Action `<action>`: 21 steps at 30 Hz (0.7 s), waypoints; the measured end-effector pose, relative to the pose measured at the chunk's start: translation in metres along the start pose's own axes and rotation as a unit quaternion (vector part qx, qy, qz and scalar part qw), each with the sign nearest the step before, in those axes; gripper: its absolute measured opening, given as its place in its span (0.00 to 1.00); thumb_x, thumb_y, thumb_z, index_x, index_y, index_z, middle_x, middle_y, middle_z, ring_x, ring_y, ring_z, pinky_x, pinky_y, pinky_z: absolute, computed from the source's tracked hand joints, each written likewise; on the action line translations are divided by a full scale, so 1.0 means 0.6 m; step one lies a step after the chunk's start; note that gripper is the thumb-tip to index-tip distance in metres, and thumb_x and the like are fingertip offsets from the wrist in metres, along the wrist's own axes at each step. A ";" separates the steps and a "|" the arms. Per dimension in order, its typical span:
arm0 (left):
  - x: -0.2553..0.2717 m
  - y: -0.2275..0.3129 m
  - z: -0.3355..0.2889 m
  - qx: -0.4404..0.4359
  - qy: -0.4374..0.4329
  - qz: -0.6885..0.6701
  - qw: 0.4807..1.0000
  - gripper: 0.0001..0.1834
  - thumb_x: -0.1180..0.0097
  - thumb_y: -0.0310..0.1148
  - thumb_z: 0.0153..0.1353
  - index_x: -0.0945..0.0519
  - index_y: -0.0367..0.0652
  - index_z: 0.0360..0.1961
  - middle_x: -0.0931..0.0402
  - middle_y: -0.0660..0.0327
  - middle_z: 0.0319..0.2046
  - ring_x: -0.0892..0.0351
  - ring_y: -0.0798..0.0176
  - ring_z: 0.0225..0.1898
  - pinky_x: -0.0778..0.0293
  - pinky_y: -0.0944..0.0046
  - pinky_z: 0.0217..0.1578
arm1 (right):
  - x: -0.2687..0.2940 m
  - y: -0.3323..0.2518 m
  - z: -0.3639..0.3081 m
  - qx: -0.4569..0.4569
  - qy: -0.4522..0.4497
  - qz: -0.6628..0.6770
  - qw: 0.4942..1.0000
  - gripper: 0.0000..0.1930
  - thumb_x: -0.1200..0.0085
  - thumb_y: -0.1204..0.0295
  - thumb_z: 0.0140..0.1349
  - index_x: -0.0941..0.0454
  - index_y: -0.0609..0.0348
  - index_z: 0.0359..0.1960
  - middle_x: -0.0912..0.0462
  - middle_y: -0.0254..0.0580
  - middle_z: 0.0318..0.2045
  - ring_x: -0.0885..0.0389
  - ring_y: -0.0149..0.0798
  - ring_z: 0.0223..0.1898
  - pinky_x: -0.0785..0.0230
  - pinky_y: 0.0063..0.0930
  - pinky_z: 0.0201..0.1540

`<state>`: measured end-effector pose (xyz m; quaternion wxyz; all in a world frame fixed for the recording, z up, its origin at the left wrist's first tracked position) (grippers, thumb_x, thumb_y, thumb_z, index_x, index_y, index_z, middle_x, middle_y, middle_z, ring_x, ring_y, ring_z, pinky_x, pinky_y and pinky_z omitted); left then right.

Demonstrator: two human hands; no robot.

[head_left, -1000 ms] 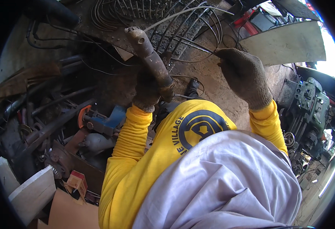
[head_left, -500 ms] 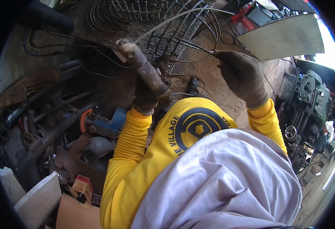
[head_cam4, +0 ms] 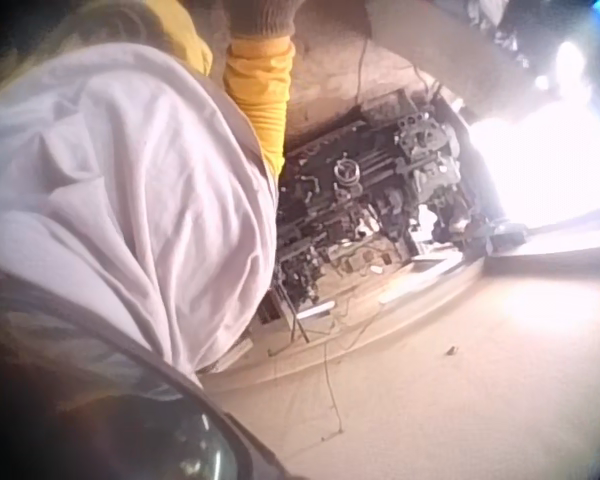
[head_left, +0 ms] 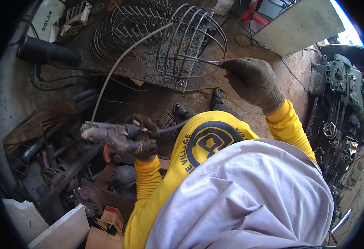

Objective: The person welds various joints of a circular metal wire frame using an electrode and then grinds the metal surface with a power angle grinder.

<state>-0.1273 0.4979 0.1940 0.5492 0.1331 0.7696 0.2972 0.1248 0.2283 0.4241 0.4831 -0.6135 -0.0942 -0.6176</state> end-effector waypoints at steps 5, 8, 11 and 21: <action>0.072 -0.025 -0.019 0.086 -0.016 -0.333 0.939 0.19 0.49 0.38 0.72 0.30 0.45 0.60 0.26 0.57 0.53 0.27 0.56 0.57 0.35 0.50 0.66 | 0.005 -0.002 0.000 -0.008 -0.008 -0.010 1.000 0.11 0.41 0.69 0.58 0.15 0.52 0.42 0.14 0.47 0.32 0.14 0.52 0.34 0.21 0.42 0.37; 0.058 -0.014 -0.050 0.137 0.108 -0.368 0.913 0.15 0.44 0.30 0.67 0.24 0.48 0.54 0.23 0.64 0.46 0.24 0.65 0.51 0.27 0.57 0.60 | 0.004 0.002 -0.002 -0.006 -0.009 -0.006 1.000 0.11 0.41 0.69 0.58 0.15 0.52 0.42 0.15 0.46 0.31 0.14 0.51 0.33 0.21 0.42 0.36; 0.012 -0.011 -0.055 0.140 0.068 -0.440 0.885 0.13 0.44 0.31 0.67 0.22 0.46 0.53 0.22 0.67 0.46 0.24 0.66 0.54 0.26 0.57 0.60 | 0.008 -0.003 0.001 -0.007 -0.026 -0.001 1.000 0.11 0.41 0.69 0.57 0.15 0.52 0.42 0.15 0.45 0.31 0.15 0.51 0.32 0.21 0.41 0.35; -0.098 0.031 -0.018 -0.036 -0.025 0.006 0.999 0.16 0.48 0.41 0.72 0.25 0.51 0.57 0.22 0.63 0.49 0.22 0.59 0.56 0.25 0.53 0.56 | 0.005 0.000 0.010 -0.034 -0.118 0.006 0.992 0.10 0.45 0.69 0.58 0.22 0.53 0.41 0.16 0.41 0.28 0.14 0.48 0.28 0.23 0.42 0.27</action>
Point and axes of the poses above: each hand's wrist, its own z-axis towards the middle knuckle, its own x-axis out of the back of the hand, y = z × x, the point moved 7 cm from there along z, towards the middle knuckle
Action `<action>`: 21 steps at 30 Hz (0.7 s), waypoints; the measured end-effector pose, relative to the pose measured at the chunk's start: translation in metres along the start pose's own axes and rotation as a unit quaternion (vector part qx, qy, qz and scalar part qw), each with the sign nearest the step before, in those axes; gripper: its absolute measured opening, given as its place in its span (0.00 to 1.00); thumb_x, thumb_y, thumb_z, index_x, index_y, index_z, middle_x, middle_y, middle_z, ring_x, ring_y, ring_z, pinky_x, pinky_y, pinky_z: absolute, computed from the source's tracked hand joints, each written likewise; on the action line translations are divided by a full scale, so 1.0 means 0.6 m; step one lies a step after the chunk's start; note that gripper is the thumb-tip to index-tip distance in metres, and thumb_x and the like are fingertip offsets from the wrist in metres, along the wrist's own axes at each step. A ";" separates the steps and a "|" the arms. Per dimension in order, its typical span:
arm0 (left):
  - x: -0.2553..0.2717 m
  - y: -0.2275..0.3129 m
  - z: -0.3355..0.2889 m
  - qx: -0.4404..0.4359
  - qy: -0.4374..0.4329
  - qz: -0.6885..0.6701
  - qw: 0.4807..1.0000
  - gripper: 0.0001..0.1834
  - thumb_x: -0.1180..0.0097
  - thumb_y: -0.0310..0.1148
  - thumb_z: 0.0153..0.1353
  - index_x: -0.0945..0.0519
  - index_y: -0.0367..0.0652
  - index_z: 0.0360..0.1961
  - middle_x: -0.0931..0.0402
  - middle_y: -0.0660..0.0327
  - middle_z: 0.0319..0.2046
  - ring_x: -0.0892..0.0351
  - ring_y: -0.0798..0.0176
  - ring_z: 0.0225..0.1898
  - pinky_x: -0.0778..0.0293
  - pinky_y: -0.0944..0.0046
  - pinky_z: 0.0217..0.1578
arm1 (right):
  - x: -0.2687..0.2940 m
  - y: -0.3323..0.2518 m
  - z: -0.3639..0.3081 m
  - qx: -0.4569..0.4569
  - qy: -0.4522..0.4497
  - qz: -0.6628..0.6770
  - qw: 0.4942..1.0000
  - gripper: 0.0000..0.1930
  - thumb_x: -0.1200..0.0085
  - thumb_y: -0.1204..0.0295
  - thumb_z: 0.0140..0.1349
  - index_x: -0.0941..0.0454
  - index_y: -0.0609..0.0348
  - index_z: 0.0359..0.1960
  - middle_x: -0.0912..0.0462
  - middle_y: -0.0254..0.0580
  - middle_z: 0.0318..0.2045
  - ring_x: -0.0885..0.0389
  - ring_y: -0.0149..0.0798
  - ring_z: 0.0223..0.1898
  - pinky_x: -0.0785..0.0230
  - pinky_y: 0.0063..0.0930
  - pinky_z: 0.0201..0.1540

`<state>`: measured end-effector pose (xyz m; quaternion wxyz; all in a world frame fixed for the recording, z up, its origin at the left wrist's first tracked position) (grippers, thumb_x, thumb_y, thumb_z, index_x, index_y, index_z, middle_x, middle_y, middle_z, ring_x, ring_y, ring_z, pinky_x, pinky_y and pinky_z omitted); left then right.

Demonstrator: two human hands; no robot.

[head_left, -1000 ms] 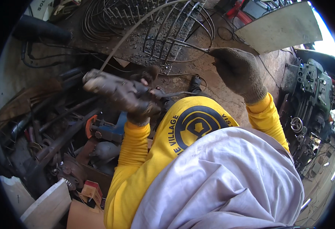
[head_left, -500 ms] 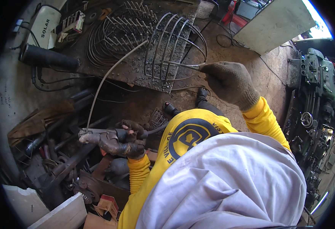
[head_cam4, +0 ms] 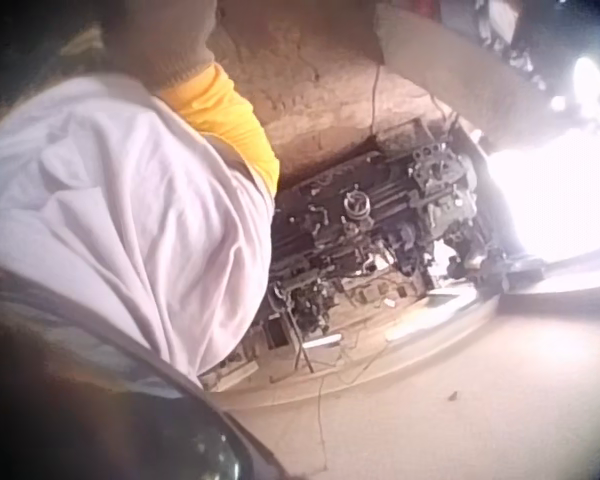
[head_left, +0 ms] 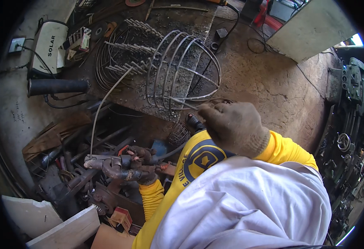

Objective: The person welds various joints of a circular metal wire frame using an electrode and then grinds the metal surface with a power angle grinder.

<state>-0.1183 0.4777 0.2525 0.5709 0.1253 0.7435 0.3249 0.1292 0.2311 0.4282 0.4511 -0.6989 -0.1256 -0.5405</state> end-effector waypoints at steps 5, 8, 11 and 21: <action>-0.003 -0.027 -0.030 -0.069 0.159 -0.610 0.773 0.21 0.48 0.46 0.72 0.28 0.53 0.61 0.24 0.61 0.53 0.23 0.56 0.59 0.24 0.47 0.54 | -0.019 0.011 0.001 0.034 -0.045 -0.025 0.998 0.17 0.46 0.67 0.58 0.22 0.55 0.49 0.16 0.39 0.28 0.16 0.44 0.22 0.26 0.40 0.21; -0.005 -0.032 -0.029 -0.042 0.069 -0.217 0.973 0.22 0.48 0.48 0.72 0.27 0.52 0.61 0.25 0.61 0.55 0.23 0.56 0.59 0.24 0.48 0.55 | -0.020 0.013 0.004 0.066 -0.073 0.006 0.995 0.23 0.45 0.67 0.57 0.27 0.64 0.53 0.16 0.43 0.30 0.14 0.45 0.25 0.24 0.41 0.24; -0.064 -0.075 -0.025 0.068 -0.004 -0.436 0.898 0.19 0.54 0.45 0.74 0.25 0.50 0.59 0.25 0.62 0.54 0.24 0.60 0.57 0.26 0.50 0.57 | -0.012 0.015 0.006 0.095 -0.075 0.033 0.992 0.26 0.42 0.64 0.56 0.29 0.70 0.53 0.16 0.45 0.29 0.13 0.46 0.28 0.21 0.41 0.27; 0.000 -0.082 -0.120 -0.113 0.116 -0.135 0.977 0.21 0.44 0.40 0.69 0.27 0.54 0.61 0.25 0.67 0.54 0.27 0.66 0.57 0.40 0.41 0.65 | -0.014 0.009 0.017 0.083 -0.068 -0.012 0.994 0.23 0.36 0.60 0.55 0.24 0.64 0.46 0.17 0.43 0.27 0.14 0.44 0.26 0.22 0.39 0.26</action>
Point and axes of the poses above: each hand's wrist, its own z-axis towards the middle knuckle, its own x-axis out of the back of the hand, y = z × x, the point moved 7 cm from there along z, towards the middle knuckle
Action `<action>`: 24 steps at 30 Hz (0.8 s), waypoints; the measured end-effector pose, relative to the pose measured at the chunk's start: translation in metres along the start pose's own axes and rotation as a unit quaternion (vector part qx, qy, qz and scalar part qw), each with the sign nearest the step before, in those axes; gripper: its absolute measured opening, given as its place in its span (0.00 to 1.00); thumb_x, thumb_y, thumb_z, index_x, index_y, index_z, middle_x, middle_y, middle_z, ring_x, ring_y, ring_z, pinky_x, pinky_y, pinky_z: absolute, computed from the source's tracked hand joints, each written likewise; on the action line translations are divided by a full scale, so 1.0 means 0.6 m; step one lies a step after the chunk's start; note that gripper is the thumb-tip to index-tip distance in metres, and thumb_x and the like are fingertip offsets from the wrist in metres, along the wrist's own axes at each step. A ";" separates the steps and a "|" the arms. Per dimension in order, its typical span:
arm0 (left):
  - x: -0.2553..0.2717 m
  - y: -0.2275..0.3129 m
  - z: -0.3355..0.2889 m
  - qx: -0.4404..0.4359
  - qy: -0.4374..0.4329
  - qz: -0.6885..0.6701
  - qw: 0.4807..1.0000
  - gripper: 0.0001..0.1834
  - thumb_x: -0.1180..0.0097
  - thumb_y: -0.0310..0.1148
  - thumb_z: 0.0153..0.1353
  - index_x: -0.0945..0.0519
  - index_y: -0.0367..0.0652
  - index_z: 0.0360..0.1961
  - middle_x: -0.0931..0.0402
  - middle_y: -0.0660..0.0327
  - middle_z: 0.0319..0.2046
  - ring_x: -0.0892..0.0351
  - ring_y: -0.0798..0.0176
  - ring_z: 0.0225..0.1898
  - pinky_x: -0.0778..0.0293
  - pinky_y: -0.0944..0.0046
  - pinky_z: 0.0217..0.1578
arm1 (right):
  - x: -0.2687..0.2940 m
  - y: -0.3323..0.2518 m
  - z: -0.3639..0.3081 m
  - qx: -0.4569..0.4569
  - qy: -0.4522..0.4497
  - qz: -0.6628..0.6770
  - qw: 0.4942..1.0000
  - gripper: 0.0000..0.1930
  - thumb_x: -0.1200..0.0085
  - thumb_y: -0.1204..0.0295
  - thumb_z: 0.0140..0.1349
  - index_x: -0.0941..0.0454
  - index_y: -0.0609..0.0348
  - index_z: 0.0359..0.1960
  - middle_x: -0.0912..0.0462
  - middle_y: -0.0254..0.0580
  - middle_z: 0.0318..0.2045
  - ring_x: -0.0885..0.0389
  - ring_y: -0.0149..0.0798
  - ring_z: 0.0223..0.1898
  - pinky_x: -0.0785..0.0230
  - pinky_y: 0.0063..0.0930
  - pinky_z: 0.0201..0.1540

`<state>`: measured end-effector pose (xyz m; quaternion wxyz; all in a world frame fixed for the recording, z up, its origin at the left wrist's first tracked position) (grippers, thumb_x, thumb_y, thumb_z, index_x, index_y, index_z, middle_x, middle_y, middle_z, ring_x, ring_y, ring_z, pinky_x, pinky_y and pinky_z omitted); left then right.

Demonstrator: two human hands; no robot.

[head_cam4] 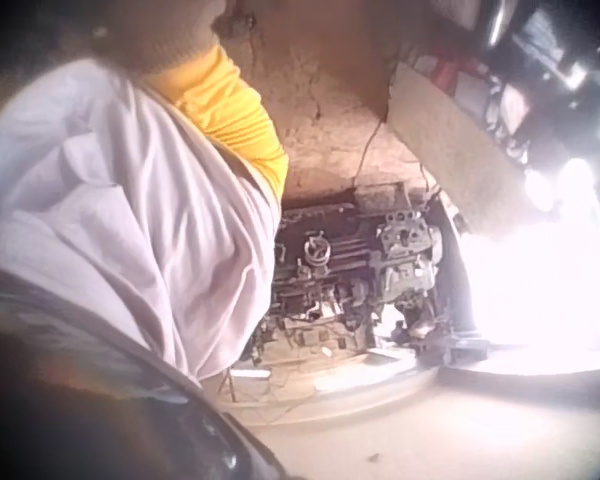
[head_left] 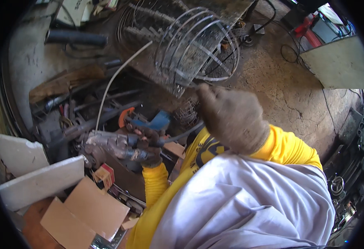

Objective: The person welds various joints of a circular metal wire frame using an electrode and then grinds the metal surface with a power angle grinder.

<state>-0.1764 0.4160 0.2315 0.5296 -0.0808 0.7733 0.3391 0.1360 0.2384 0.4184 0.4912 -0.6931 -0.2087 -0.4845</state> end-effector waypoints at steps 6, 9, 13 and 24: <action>-0.034 -0.003 0.026 0.111 -0.010 -0.268 0.957 0.14 0.44 0.40 0.69 0.26 0.48 0.51 0.22 0.63 0.49 0.20 0.57 0.51 0.30 0.37 0.56 | 0.008 -0.006 -0.006 0.026 0.117 -0.005 0.993 0.12 0.41 0.73 0.58 0.18 0.54 0.44 0.16 0.42 0.28 0.15 0.47 0.28 0.22 0.39 0.29; -0.010 0.013 0.030 0.095 -0.013 -0.091 0.991 0.14 0.40 0.38 0.67 0.26 0.49 0.50 0.21 0.60 0.48 0.19 0.53 0.49 0.29 0.33 0.54 | 0.010 -0.005 -0.013 0.023 0.165 -0.004 0.986 0.08 0.41 0.70 0.59 0.18 0.51 0.40 0.16 0.44 0.27 0.15 0.50 0.29 0.23 0.41 0.32; 0.013 0.042 0.040 0.035 -0.088 0.155 0.983 0.17 0.35 0.26 0.61 0.26 0.49 0.49 0.22 0.59 0.46 0.20 0.57 0.48 0.24 0.42 0.52 | 0.006 -0.005 -0.016 0.008 0.175 -0.016 0.984 0.09 0.41 0.70 0.59 0.17 0.53 0.41 0.15 0.46 0.30 0.15 0.52 0.32 0.23 0.42 0.34; 0.250 0.050 0.055 -0.050 -0.040 0.447 0.892 0.24 0.38 0.24 0.53 0.21 0.38 0.54 0.23 0.54 0.49 0.23 0.49 0.53 0.27 0.51 0.57 | -0.002 -0.007 -0.021 0.005 0.180 -0.015 0.984 0.10 0.42 0.72 0.63 0.16 0.54 0.46 0.13 0.46 0.32 0.13 0.47 0.34 0.21 0.33 0.38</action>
Point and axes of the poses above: each hand's wrist, its own z-axis towards the middle knuckle, its own x-axis out of the back of the hand, y = z × x, the point moved 7 cm from there along z, towards the middle knuckle
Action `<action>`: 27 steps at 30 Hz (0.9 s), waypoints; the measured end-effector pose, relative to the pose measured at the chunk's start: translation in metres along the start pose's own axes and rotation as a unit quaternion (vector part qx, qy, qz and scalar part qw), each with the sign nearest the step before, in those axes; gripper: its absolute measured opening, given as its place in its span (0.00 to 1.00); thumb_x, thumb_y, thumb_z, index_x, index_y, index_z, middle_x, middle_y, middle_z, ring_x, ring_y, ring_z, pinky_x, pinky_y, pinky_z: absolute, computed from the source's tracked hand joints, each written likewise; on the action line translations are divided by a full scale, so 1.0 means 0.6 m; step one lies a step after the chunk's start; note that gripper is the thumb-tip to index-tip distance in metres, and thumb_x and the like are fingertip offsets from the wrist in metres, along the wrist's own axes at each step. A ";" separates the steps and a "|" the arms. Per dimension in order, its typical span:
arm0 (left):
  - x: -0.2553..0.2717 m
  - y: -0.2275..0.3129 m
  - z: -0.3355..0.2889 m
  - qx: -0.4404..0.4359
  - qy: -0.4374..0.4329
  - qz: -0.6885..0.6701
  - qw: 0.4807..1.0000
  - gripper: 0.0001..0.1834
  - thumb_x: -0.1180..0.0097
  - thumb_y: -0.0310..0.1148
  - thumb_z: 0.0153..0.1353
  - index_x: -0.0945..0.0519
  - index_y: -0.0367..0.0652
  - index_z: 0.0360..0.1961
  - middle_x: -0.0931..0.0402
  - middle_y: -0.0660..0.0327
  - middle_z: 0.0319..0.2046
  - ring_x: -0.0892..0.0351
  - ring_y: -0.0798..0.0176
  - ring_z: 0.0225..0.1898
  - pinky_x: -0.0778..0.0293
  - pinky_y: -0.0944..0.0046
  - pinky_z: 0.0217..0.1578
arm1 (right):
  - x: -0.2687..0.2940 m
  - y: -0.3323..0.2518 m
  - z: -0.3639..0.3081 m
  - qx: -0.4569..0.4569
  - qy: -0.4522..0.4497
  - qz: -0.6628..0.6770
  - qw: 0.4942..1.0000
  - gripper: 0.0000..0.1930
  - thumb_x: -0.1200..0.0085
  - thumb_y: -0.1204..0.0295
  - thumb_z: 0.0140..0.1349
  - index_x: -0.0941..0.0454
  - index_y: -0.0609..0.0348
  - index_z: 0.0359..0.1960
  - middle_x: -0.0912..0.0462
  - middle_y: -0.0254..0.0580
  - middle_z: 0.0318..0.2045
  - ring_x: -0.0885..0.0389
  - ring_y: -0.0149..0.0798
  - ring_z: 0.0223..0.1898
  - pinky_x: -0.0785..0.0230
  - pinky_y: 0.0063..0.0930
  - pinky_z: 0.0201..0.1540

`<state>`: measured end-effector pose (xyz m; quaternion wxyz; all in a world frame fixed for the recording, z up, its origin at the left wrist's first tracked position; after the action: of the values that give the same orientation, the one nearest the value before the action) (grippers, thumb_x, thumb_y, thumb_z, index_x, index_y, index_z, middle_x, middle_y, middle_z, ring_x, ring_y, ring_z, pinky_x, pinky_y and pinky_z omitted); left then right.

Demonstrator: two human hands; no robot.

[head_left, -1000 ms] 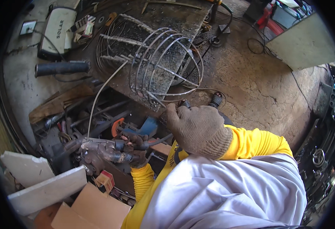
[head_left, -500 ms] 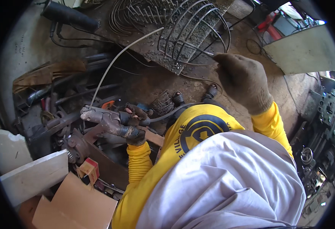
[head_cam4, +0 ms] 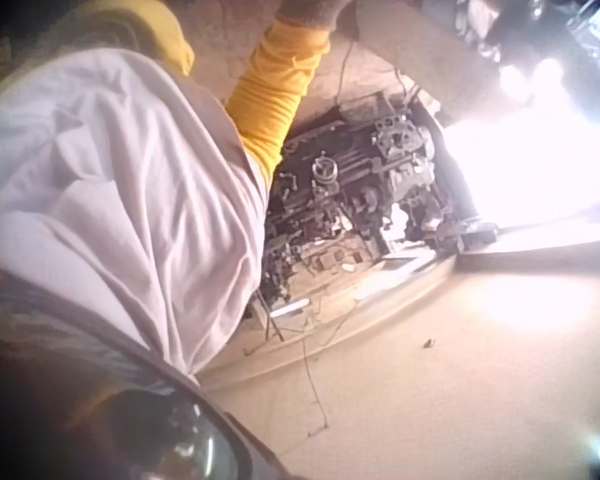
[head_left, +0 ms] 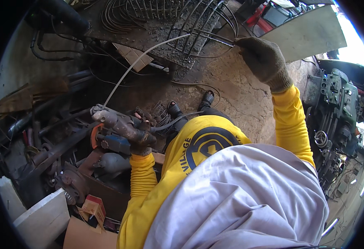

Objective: The person welds various joints of a circular metal wire frame using an electrode and then grinds the metal surface with a power angle grinder.

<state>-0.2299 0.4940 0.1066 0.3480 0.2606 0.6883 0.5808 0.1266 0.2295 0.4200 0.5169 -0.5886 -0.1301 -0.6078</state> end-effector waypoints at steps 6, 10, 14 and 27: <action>-0.023 -0.014 0.014 -0.123 -0.085 0.361 0.921 0.22 0.44 0.25 0.59 0.24 0.41 0.57 0.23 0.54 0.48 0.24 0.54 0.48 0.26 0.55 0.51 | 0.000 -0.002 -0.002 -0.005 0.000 0.026 1.000 0.11 0.40 0.75 0.63 0.16 0.55 0.46 0.13 0.45 0.33 0.13 0.42 0.34 0.21 0.30 0.40; -0.087 0.095 0.014 -0.262 -0.061 0.431 0.861 0.22 0.46 0.22 0.64 0.25 0.37 0.60 0.22 0.52 0.50 0.22 0.53 0.49 0.25 0.55 0.53 | 0.001 -0.007 -0.004 -0.022 -0.018 0.010 1.000 0.11 0.43 0.75 0.63 0.17 0.61 0.47 0.13 0.50 0.37 0.13 0.50 0.38 0.22 0.35 0.44; -0.119 0.158 0.011 -0.323 -0.082 0.502 0.798 0.21 0.45 0.26 0.62 0.22 0.30 0.56 0.23 0.48 0.54 0.22 0.47 0.53 0.29 0.52 0.59 | 0.000 -0.003 -0.006 -0.023 -0.013 0.014 1.000 0.12 0.44 0.75 0.63 0.17 0.60 0.47 0.13 0.51 0.37 0.13 0.50 0.38 0.22 0.35 0.44; -0.115 0.131 0.010 -0.334 -0.073 0.495 0.799 0.25 0.47 0.25 0.65 0.30 0.35 0.64 0.25 0.49 0.57 0.24 0.54 0.56 0.30 0.53 0.60 | 0.002 -0.002 -0.007 0.005 0.008 -0.001 1.000 0.11 0.41 0.74 0.64 0.15 0.55 0.47 0.12 0.45 0.33 0.13 0.40 0.33 0.20 0.30 0.40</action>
<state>-0.1859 0.4596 0.1956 0.1279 0.4752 0.2010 0.8470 0.1234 0.2263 0.4202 0.5202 -0.5810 -0.1296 -0.6124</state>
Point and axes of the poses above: each hand's wrist, its own z-axis towards the middle knuckle, its own x-axis out of the back of the hand, y = z × x, the point moved 7 cm from there along z, towards the middle knuckle
